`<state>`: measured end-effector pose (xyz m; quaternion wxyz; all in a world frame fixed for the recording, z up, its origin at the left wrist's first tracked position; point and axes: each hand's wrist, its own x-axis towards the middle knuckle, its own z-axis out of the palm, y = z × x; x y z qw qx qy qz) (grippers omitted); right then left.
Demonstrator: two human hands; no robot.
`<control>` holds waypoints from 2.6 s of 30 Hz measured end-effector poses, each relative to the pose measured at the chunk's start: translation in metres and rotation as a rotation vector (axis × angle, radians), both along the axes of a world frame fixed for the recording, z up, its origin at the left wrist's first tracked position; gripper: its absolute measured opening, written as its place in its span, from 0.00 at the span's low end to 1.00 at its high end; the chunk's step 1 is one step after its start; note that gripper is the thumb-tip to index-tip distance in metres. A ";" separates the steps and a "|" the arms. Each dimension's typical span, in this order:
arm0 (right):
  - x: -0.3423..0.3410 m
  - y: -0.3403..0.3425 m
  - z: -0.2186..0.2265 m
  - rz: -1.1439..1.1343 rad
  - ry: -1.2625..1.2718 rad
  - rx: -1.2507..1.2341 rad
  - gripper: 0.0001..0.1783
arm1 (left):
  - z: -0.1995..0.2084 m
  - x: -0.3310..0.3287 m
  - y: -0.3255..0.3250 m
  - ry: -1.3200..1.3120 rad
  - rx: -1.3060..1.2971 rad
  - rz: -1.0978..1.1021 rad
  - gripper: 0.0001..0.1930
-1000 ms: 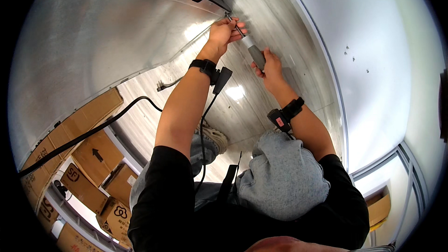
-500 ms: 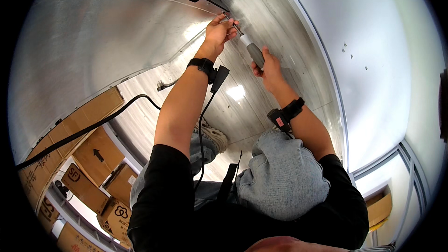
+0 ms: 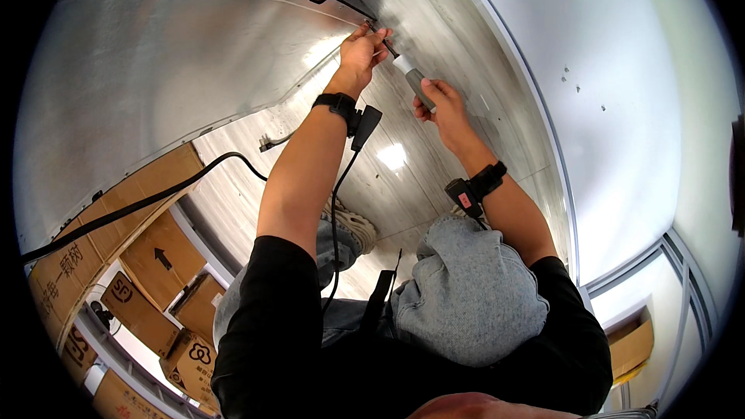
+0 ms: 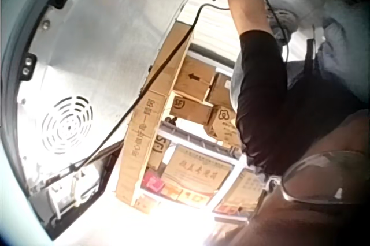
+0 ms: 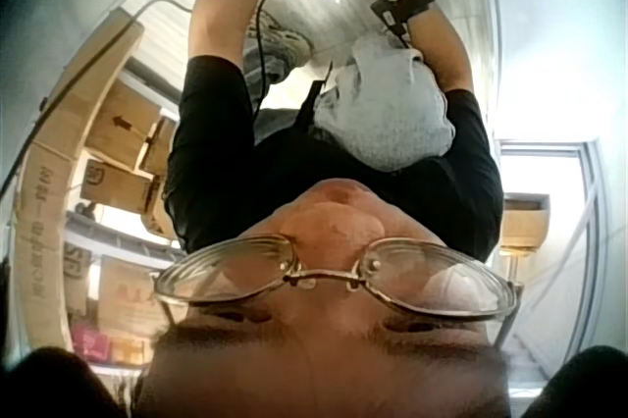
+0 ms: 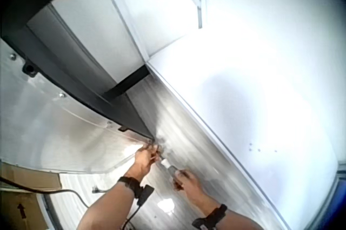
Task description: The person uses a screwdriver to fasten screws into the underside of a white appliance, then positions a black plastic cover and secures it with additional screws. The person remains kneeling on the floor throughout the task.
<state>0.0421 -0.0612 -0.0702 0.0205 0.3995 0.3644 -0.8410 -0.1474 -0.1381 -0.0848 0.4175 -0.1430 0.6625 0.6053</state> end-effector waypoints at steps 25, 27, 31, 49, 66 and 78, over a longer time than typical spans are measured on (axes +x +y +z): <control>0.134 0.067 0.062 -0.276 0.186 0.232 0.13 | 0.086 0.113 0.101 0.370 0.295 -0.454 0.13; 0.157 0.074 0.066 -0.389 0.259 0.240 0.12 | 0.080 0.134 0.124 0.578 0.306 -0.573 0.09; 0.191 0.083 0.072 -0.584 0.246 0.363 0.10 | 0.080 0.163 0.158 1.074 0.163 -0.838 0.11; 0.216 0.088 0.063 -0.500 0.174 0.466 0.11 | 0.080 0.164 0.160 0.264 0.329 -0.448 0.07; 0.142 0.066 0.053 -0.068 0.127 0.428 0.16 | 0.062 0.098 0.041 -0.198 0.543 0.051 0.09; 0.072 0.065 0.101 0.428 0.254 1.181 0.15 | 0.071 0.079 -0.035 -0.012 0.340 0.260 0.10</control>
